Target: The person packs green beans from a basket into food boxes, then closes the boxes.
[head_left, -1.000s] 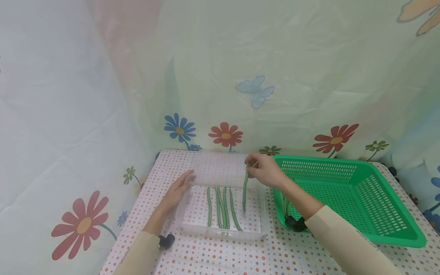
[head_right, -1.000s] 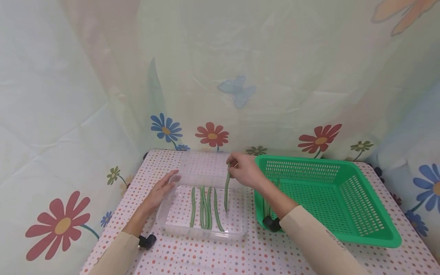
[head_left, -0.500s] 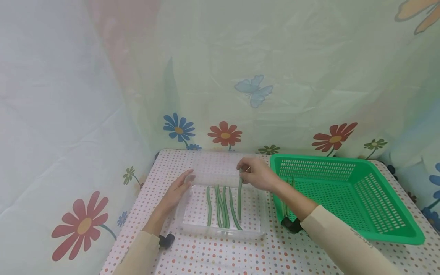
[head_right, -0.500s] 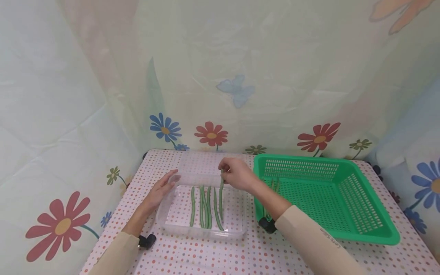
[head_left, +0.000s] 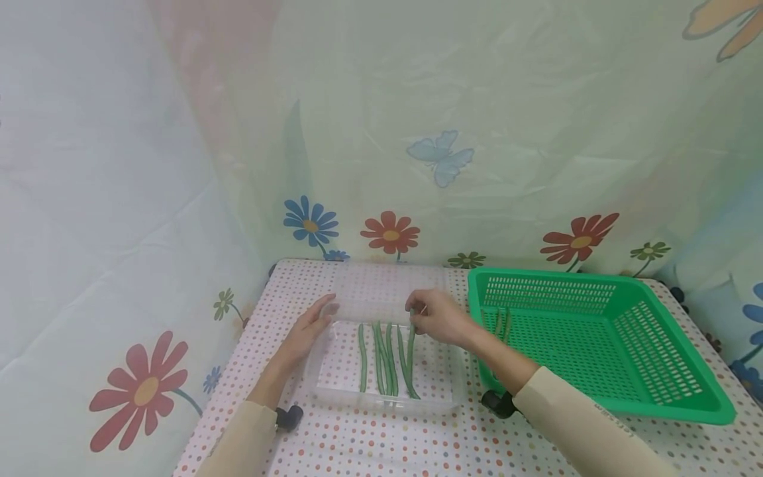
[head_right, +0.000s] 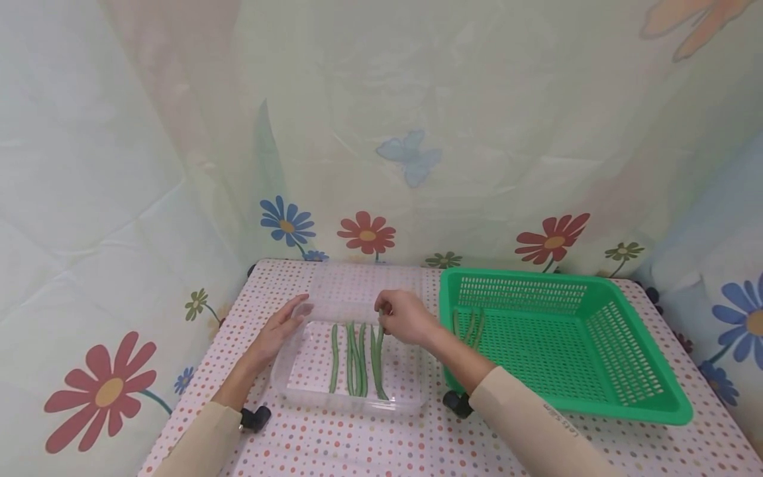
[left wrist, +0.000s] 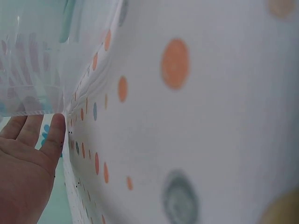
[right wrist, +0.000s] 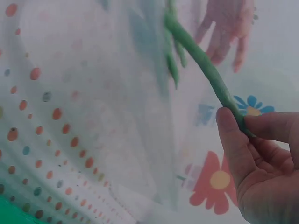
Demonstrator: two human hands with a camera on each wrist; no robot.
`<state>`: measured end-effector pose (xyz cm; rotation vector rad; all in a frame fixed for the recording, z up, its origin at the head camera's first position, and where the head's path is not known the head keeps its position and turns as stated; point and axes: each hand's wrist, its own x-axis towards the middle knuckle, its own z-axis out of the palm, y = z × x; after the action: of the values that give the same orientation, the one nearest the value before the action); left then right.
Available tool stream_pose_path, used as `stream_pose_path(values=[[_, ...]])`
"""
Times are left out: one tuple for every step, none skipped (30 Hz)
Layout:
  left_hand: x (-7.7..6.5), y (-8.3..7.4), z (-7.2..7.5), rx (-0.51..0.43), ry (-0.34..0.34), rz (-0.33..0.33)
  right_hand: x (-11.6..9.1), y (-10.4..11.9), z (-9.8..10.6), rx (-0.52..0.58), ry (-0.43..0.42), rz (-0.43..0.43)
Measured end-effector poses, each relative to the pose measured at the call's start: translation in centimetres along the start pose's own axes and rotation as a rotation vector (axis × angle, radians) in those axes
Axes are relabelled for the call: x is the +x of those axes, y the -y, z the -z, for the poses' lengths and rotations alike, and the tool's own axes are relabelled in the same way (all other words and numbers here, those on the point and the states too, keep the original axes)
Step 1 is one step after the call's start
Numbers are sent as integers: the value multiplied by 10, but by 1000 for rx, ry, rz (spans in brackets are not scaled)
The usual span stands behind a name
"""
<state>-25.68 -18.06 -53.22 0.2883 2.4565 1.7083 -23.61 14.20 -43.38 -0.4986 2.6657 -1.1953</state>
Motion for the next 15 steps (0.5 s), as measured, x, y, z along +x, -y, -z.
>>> stream_pose_path(values=[[0, 0, 0, 3, -1, 0, 0, -1, -2, -6, 2, -5], [0, 0, 0, 5, -2, -1, 1, -2, -4, -14, 2, -13], [0, 0, 0, 6, -3, -2, 1, -3, -6, -21, 2, -20], [0, 0, 0, 7, -4, -5, 1, -4, -9, -27, 3, -26], [0, 0, 0, 9, -3, -10, 2, -6, -11, -33, 5, -25], [-1, 0, -1, 9, -4, -10, 2, -7, -12, -35, 5, -27], [-1, -1, 0, 8, -2, -10, 2, -8, -14, -41, 5, -28], [-1, -1, 0, 4, -1, -6, 3, -9, -16, -48, 3, -28], [-1, -1, 0, 1, 1, -7, 3, -11, -18, -56, 3, -25], [-1, 0, 0, -1, 4, -9, 3, -12, -19, -65, 2, -24], [-1, 0, 0, -5, 7, -10, 3, -12, -21, -76, -1, -28], [0, 0, 0, -7, 7, -6, 4, -12, -23, -90, -4, -32], [0, 1, 0, -9, 8, -7, 4, -13, -24, -103, -7, -37], [0, 2, 0, -9, 7, -8, 4, -13, -26, -114, -10, -43], [0, 2, 0, -10, 7, -8, 4, -13, -27, -127, -15, -47]])
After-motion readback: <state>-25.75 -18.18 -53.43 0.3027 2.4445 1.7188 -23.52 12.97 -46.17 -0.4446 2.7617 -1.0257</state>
